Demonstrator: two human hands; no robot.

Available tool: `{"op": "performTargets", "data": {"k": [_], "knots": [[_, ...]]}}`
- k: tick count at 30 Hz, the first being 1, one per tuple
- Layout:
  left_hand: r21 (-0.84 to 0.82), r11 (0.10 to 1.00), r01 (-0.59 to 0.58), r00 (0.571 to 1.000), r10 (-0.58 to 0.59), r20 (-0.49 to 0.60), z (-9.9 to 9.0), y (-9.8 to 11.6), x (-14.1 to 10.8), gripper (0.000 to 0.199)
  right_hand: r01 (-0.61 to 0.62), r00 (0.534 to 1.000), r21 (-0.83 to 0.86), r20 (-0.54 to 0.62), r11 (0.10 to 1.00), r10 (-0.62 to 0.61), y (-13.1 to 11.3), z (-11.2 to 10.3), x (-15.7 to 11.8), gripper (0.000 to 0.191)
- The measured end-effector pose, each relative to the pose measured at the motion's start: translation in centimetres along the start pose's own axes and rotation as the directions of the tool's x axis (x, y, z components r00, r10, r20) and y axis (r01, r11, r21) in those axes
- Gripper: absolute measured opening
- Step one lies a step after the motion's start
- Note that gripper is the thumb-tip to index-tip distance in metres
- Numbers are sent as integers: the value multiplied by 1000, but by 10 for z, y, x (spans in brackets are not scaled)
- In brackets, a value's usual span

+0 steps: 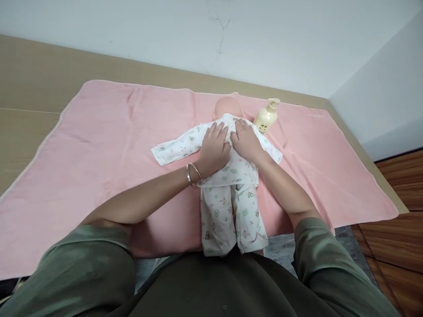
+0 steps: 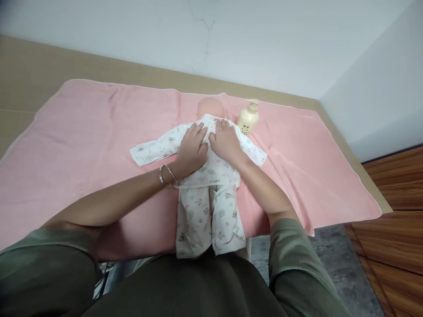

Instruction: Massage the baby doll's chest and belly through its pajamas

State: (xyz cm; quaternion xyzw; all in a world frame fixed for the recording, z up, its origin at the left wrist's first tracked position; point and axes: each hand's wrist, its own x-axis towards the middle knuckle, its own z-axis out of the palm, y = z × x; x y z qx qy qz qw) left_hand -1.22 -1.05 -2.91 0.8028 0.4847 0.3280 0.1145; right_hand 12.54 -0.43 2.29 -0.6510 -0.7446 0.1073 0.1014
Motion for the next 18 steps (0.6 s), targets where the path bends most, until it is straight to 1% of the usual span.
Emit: {"op": "performTargets", "data": {"k": [3, 6, 9, 13, 15, 18], "knots": [[-48, 995, 90, 996, -90, -10, 0, -15, 15, 61, 38, 998, -32, 43, 999, -36, -11, -4, -15, 65], [-52, 991, 122, 992, -124, -26, 1, -22, 24, 62, 92, 992, -30, 86, 995, -90, -16, -8, -24, 65], [-12, 993, 114, 993, -115, -23, 1, -15, 18, 63, 87, 995, -2, 57, 996, -87, -10, -9, -16, 63], [22, 998, 51, 999, -51, -1, 0, -2, 5, 62, 40, 999, 14, 28, 999, -40, 2, -4, 2, 65], [1, 999, 47, 999, -47, 8, -1, -2, 4, 61, 26, 999, 1, 30, 1000, -26, 3, -1, 5, 66], [-25, 995, 92, 996, -91, 19, -2, -9, 14, 57, 44, 998, -32, 36, 999, -43, -2, -2, -4, 67]]}}
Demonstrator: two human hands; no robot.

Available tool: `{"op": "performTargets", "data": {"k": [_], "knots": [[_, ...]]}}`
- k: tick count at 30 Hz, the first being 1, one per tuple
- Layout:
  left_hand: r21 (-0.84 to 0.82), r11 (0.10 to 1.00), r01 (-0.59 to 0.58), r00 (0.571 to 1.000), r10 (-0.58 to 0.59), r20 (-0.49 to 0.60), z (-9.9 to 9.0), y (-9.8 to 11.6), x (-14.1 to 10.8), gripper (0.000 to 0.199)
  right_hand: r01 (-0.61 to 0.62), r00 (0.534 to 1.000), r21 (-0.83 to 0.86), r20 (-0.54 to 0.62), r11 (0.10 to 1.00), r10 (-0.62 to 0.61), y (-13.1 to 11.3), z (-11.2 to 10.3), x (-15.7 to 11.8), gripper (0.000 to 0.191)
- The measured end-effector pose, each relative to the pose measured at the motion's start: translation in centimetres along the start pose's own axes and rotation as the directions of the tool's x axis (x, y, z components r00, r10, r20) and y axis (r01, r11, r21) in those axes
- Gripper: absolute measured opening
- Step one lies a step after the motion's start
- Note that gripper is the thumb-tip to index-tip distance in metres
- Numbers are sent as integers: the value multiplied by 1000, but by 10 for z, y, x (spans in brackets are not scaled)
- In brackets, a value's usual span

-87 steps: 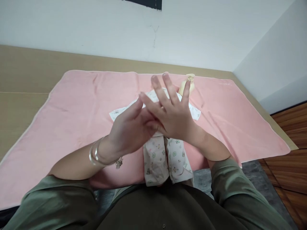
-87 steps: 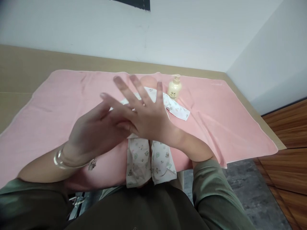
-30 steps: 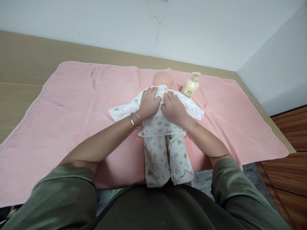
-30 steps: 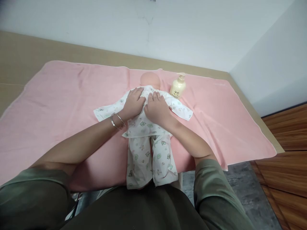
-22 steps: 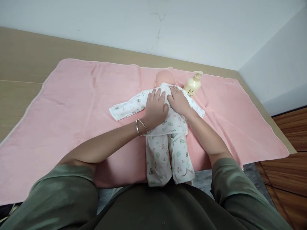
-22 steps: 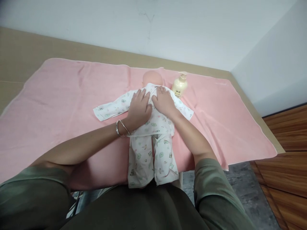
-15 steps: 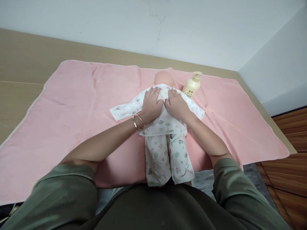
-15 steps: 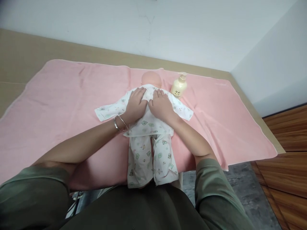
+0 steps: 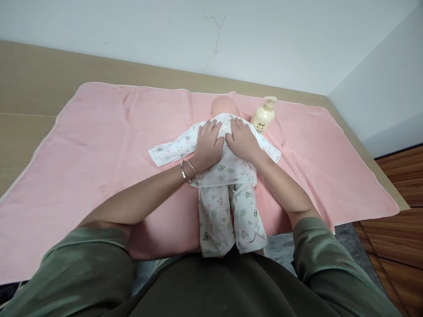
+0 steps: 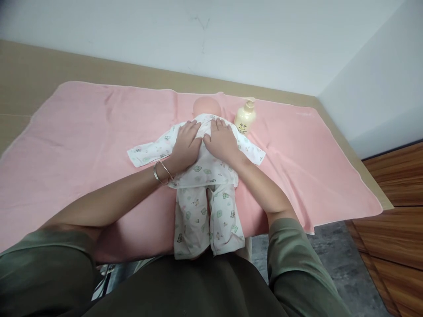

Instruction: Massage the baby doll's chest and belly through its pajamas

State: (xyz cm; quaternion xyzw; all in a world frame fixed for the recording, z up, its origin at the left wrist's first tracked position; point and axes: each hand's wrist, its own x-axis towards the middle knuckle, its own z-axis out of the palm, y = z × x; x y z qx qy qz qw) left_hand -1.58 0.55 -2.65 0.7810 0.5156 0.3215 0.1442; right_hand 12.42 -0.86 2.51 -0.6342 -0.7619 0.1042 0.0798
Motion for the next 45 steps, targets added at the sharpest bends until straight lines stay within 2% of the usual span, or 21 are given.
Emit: {"op": "performTargets", "data": {"k": [5, 9, 14, 19, 29, 34, 38, 41, 45], "knots": [[83, 996, 24, 999, -26, 30, -2, -3, 12, 56, 58, 998, -17, 32, 998, -58, -7, -6, -14, 70], [133, 991, 11, 1000, -12, 1, -2, 4, 1, 57, 32, 999, 58, 15, 998, -33, 2, -5, -3, 69], [118, 993, -27, 1000, 25, 17, -2, 9, -8, 59, 32, 997, 81, -78, 996, -26, 10, 3, 10, 59], [86, 996, -31, 1000, 31, 4, 0, 5, -9, 62, 31, 998, 85, -62, 996, -26, 11, 4, 9, 61], [55, 997, 49, 997, -52, 52, -7, -5, 20, 57, 45, 998, 9, 38, 999, -45, -1, -4, -7, 74], [100, 995, 9, 1000, -10, 12, -5, 4, 1, 57, 44, 999, 61, 11, 997, -44, 5, -4, -3, 69], [126, 991, -40, 999, 41, 1, -2, 14, -13, 56, -48, 997, 78, -57, 996, 52, 18, 1, 10, 64], [90, 996, -16, 1000, 18, -18, -1, 8, -5, 54, -80, 995, 43, -62, 996, 82, 15, 3, 10, 65], [35, 998, 43, 999, -43, -14, -1, -9, 17, 51, -44, 998, -2, -49, 999, 44, -5, 4, -6, 66]]}}
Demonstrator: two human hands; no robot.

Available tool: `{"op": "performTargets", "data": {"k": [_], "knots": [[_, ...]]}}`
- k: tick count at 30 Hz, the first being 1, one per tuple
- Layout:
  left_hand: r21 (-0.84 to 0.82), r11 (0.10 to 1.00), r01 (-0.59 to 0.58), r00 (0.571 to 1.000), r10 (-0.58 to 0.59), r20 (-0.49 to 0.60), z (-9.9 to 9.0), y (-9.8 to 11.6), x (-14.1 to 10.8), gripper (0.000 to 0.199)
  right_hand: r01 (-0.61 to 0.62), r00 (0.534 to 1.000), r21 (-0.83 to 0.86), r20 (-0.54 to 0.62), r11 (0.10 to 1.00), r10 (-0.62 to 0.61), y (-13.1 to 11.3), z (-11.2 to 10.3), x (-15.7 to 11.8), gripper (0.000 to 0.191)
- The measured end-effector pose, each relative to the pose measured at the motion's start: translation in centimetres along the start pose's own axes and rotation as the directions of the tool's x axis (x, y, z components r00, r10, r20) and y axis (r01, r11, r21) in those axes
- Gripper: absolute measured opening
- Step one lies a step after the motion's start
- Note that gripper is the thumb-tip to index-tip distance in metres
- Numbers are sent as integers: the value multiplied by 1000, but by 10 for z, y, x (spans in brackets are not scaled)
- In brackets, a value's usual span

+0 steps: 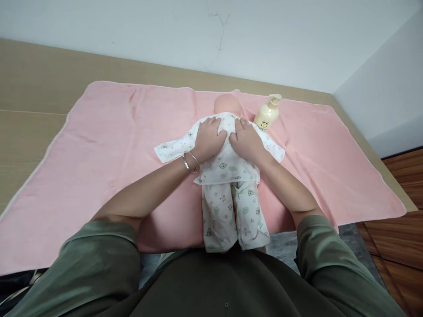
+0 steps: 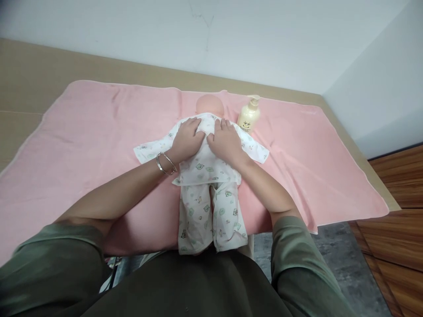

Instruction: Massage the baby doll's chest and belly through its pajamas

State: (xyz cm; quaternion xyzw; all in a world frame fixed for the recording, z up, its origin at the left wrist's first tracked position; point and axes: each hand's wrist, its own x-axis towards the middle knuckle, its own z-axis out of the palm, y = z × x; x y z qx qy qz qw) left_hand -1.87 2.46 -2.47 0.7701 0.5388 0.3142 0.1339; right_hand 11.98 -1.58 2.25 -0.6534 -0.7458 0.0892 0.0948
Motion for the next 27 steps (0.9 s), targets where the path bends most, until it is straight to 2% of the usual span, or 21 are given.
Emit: {"op": "performTargets", "data": {"k": [4, 10, 12, 17, 19, 22, 27], "knots": [[15, 1000, 5, 1000, -5, 16, -1, 1, -2, 53, 40, 999, -9, -14, 999, -40, -6, -1, -7, 66], [57, 992, -110, 994, 109, 27, -2, 23, -34, 57, 3, 1000, 66, -20, 998, -2, 20, 1, 19, 63], [37, 993, -112, 993, 111, 27, -1, 19, -31, 56, 1, 1000, 51, -29, 999, 0, 19, 2, 19, 63], [-32, 999, -19, 999, 20, 26, 1, -7, -3, 56, 50, 998, -14, -40, 999, -51, -6, 7, -6, 64], [-44, 999, 1, 1000, 0, 16, 3, -11, 0, 57, 74, 995, -25, -63, 997, -75, -9, 8, -10, 62], [-24, 1000, 0, 1000, 0, -9, 5, -6, -7, 58, 87, 994, 32, -65, 996, -85, 0, 8, 0, 59], [-4, 1000, -20, 999, 20, -51, 6, 2, -16, 56, -6, 997, 80, -72, 997, 12, 18, 10, 21, 62]]}}
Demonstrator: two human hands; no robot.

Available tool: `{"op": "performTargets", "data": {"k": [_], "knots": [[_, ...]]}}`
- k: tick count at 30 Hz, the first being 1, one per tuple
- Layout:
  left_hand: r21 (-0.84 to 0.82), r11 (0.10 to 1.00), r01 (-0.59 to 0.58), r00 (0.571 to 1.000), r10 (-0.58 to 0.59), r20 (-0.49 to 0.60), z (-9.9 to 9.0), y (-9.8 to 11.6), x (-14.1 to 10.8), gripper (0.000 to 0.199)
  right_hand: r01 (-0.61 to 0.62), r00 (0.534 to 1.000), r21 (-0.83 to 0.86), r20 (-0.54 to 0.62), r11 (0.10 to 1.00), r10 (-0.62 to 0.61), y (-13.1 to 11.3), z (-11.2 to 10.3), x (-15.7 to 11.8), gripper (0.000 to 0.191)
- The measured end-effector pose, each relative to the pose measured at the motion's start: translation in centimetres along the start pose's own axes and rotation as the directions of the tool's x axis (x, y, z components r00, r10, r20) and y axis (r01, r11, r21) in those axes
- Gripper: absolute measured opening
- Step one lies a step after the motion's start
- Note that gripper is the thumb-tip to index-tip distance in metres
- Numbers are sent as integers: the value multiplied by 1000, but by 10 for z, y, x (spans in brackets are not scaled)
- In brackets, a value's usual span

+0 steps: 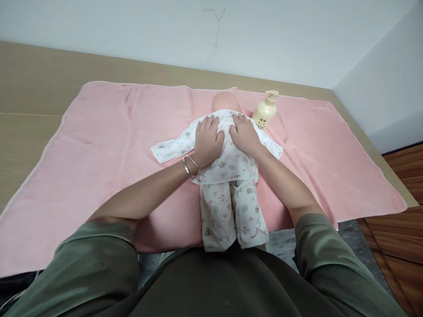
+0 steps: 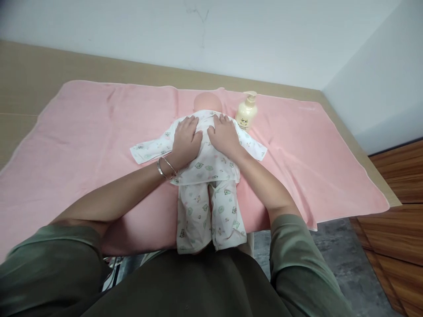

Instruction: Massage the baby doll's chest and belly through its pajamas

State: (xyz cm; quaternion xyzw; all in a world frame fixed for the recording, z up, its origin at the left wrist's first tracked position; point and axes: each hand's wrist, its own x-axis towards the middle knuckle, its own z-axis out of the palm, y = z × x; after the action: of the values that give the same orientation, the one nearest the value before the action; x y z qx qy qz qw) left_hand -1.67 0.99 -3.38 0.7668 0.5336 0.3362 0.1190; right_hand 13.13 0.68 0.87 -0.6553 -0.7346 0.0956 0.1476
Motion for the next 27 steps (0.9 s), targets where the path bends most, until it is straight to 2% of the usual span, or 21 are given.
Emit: {"op": "performTargets", "data": {"k": [4, 9, 11, 16, 19, 21, 23, 27], "knots": [[10, 1000, 1, 1000, -1, 16, -2, 4, -3, 56, 0, 1000, -22, 18, 1000, 0, -2, 0, -1, 63], [18, 988, -151, 986, 149, 80, -5, 13, -15, 55, 90, 994, -3, 66, 996, -89, 5, -10, 2, 62], [-16, 985, -169, 981, 170, 96, -5, 12, -14, 54, 117, 991, -13, 65, 993, -116, 7, -12, 2, 61], [-61, 998, -12, 991, 20, 133, -13, 1, 13, 53, 166, 985, -177, -13, 970, -171, -12, -10, -17, 51], [-69, 998, 0, 990, 10, 139, -19, -2, 24, 45, 222, 973, -283, 3, 933, -231, -25, -10, -33, 44], [-33, 999, 0, 991, 5, 137, -20, 1, 21, 45, 220, 975, -284, 27, 933, -222, -27, -12, -35, 43], [43, 999, 12, 991, -17, 135, -18, 7, 12, 49, 198, 980, -209, 34, 958, -196, -22, -13, -29, 44], [110, 991, -79, 990, 65, 124, -12, 20, -7, 53, 45, 999, -27, 21, 999, -44, -4, -9, -6, 58]]}}
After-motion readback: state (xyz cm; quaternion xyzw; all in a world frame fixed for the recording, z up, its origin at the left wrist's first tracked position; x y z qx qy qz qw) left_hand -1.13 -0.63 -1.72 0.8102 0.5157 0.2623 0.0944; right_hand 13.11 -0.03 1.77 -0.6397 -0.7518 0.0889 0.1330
